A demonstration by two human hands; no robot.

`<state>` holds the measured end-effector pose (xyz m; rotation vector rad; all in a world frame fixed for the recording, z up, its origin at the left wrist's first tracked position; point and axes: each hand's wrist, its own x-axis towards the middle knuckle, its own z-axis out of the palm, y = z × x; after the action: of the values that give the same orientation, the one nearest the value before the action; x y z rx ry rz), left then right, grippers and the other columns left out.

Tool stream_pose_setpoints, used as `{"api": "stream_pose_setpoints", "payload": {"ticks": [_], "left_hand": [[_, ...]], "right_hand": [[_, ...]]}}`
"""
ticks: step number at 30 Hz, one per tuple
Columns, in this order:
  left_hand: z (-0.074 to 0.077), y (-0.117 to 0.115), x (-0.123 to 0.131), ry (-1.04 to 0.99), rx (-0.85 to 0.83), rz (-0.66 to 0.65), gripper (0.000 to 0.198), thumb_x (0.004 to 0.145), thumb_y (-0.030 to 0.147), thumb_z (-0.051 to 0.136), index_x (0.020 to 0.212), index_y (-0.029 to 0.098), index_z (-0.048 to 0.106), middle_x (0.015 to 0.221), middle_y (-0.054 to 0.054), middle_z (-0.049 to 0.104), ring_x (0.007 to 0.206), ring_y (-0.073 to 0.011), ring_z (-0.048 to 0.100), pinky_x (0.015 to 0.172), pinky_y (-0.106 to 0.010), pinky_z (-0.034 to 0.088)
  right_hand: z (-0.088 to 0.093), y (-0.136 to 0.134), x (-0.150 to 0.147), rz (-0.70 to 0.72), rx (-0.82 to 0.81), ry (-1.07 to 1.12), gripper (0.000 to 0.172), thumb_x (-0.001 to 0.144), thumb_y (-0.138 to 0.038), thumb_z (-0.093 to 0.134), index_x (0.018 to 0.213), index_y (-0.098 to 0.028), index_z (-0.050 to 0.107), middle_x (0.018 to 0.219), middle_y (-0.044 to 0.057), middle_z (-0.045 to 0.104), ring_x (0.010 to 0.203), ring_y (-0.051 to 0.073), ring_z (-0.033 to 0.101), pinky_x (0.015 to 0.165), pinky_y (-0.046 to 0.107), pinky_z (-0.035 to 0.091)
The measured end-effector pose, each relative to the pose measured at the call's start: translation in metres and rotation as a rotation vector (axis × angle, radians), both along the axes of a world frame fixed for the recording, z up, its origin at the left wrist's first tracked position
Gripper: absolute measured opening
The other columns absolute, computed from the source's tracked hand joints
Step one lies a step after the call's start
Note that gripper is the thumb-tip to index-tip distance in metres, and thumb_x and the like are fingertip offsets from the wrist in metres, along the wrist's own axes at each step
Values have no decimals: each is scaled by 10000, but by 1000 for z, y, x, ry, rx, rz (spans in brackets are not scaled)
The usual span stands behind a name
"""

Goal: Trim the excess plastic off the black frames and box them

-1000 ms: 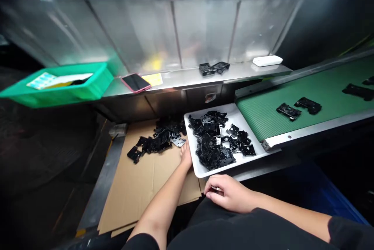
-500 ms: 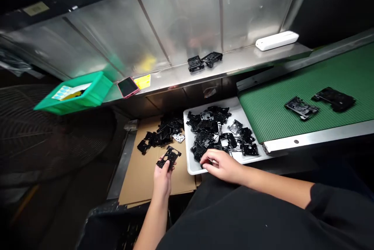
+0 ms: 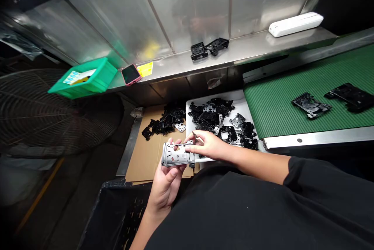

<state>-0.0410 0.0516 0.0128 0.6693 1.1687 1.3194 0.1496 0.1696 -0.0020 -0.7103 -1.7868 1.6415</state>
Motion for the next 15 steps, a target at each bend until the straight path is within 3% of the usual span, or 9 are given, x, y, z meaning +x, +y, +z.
{"api": "stream_pose_setpoints", "payload": {"ticks": [3, 6, 8, 12, 15], "left_hand": [[1, 1, 9, 22, 62, 28, 1075, 771, 547, 981, 1696, 359, 465, 1536, -149, 700, 1394, -322, 700, 1167, -439, 579], [3, 1, 15, 53, 123, 67, 1142, 808, 548, 957, 1753, 380, 339, 1578, -162, 669, 1360, -324, 727, 1153, -449, 597], [5, 0, 17, 75, 161, 87, 1178, 837, 511, 946, 1778, 401, 245, 1623, -157, 634, 1363, -311, 730, 1175, -438, 584], [7, -4, 19, 115, 203, 61, 1133, 882, 419, 928, 1777, 414, 234, 1607, -128, 653, 1384, -278, 720, 1211, -398, 554], [8, -5, 22, 137, 218, 13, 1070, 878, 402, 931, 1751, 412, 312, 1585, -122, 669, 1322, -274, 753, 1154, -396, 603]], "right_hand": [[12, -4, 9, -38, 91, 1, 503, 1039, -602, 693, 1226, -136, 722, 1032, 62, 761, 783, 140, 646, 692, 276, 565], [26, -8, 24, -94, 226, -3, 488, 1135, -556, 516, 1316, -171, 755, 1203, 102, 750, 1059, 218, 693, 954, 396, 593], [36, -12, 34, -153, 339, -20, 484, 1180, -464, 394, 1358, -197, 756, 1249, 107, 735, 1146, 240, 687, 1036, 438, 571], [51, -28, 43, -212, 680, -93, 330, 1167, -361, 499, 1317, -205, 747, 1175, 92, 759, 1045, 220, 729, 895, 364, 622], [55, -38, 42, -164, 766, -114, 248, 1143, -370, 585, 1152, -187, 752, 1061, 82, 769, 965, 205, 742, 834, 333, 633]]}}
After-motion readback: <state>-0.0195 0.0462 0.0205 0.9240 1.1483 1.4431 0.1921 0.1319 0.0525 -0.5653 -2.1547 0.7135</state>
